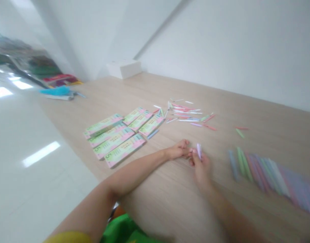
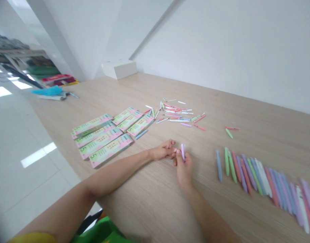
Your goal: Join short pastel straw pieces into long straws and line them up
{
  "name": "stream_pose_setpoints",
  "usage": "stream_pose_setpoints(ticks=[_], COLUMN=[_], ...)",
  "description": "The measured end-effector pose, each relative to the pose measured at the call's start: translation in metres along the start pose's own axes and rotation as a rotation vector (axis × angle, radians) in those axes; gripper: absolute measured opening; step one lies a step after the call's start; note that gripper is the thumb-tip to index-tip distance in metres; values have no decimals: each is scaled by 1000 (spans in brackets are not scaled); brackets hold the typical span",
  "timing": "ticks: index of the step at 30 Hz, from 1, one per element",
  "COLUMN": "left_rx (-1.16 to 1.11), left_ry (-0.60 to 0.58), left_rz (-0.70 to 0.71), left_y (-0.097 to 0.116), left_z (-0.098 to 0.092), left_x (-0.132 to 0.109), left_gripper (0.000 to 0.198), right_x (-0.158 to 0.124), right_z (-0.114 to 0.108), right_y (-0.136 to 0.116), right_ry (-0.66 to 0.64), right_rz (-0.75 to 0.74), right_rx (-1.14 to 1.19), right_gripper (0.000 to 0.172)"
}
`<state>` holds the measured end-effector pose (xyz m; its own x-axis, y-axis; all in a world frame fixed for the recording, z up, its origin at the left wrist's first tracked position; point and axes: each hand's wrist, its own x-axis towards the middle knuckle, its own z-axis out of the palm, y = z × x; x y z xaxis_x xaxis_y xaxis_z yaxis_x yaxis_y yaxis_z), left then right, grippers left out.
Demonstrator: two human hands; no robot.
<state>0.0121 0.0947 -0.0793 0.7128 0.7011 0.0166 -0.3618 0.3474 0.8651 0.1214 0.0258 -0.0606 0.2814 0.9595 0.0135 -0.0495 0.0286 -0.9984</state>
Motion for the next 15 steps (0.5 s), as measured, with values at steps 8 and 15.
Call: stream_pose_setpoints(ticks=[8, 15], left_rx=[-207, 127], left_ry=[212, 434], left_rz=[-278, -144], left_y=[15, 1], left_z=[1, 19], left_x=[6, 2], left_gripper=[33, 17], right_x=[1, 27], right_z=[-3, -19], right_y=[0, 12], right_ry=[110, 212], right_rz=[-145, -194], right_rx=[-317, -458], right_gripper=[39, 36])
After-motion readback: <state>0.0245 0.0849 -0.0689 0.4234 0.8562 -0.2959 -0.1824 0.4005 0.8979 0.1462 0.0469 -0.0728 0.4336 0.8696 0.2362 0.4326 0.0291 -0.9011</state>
